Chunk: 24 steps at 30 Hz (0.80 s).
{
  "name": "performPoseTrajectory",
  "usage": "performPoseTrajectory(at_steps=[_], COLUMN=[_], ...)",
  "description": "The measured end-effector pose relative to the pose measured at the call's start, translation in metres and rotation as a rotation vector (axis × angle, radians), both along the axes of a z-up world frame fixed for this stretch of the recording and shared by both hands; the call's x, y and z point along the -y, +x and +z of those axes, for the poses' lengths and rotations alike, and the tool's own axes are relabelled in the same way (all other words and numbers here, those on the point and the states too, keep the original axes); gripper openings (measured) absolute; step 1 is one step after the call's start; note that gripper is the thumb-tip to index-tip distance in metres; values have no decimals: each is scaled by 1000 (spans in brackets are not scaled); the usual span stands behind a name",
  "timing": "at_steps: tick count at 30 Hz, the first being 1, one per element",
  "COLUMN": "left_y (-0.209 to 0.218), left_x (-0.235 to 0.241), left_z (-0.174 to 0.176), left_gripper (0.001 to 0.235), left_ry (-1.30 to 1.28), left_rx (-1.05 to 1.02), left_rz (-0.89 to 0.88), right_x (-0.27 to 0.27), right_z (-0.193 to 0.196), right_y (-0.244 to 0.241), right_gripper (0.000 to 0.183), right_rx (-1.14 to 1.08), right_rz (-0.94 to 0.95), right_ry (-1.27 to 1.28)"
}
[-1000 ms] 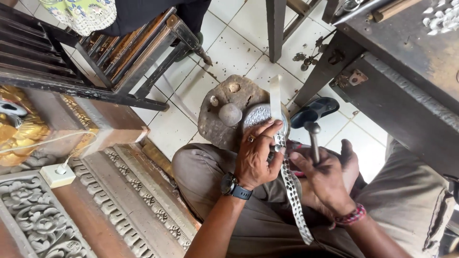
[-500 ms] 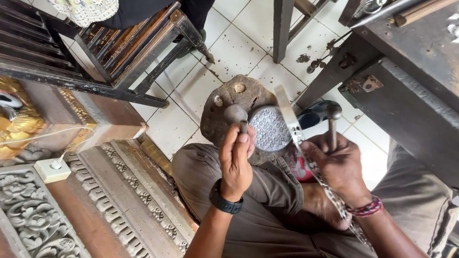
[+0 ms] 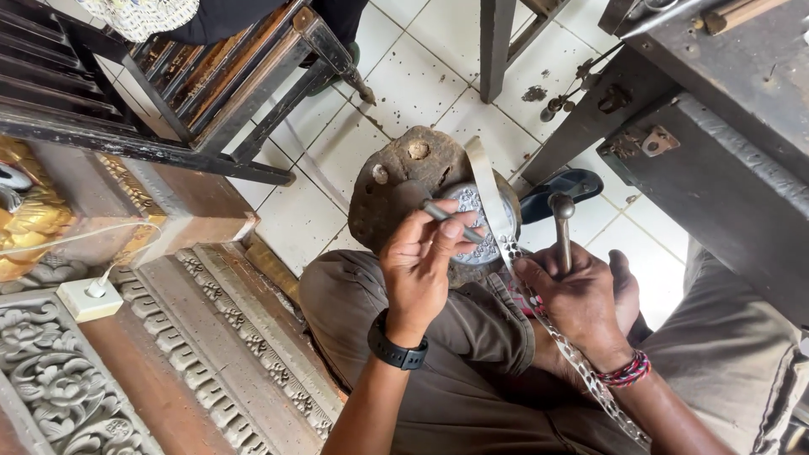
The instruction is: The person sits on the floor and uses a hammer to strike a patterned metal strip placed on a round metal block. They repeatedly hammer the strip, pause to inspect it, and adjust its position before continuing to hammer.
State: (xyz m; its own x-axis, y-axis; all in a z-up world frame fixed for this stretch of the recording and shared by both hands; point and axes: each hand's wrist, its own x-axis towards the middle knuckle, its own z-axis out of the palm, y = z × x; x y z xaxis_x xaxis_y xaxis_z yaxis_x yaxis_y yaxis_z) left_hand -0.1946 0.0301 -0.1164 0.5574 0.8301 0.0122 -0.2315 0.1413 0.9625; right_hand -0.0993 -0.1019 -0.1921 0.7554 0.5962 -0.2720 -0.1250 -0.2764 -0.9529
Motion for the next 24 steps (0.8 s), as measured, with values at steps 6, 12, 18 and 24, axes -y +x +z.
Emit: performPoseTrajectory(at_steps=[6,12,18,24], left_y=[8,8,7,9], left_x=[1,-2,-2,-2], left_z=[-4,-8,-2,-2], left_gripper=[21,25,20,14], left_ry=[233,-163,-456,-588], left_rx=[-52,-16,72,124], left_rz=[-21,-63,-51,-81], right_x=[-4,-5,-3,-8], right_z=[14,8,7,25], right_y=[1,5,5,2], right_gripper=[33,28,24,21], right_rx=[12,11,-2,-19], right_rz=[1,18,10,-1], right_ry=[-40,-83,-122,-115])
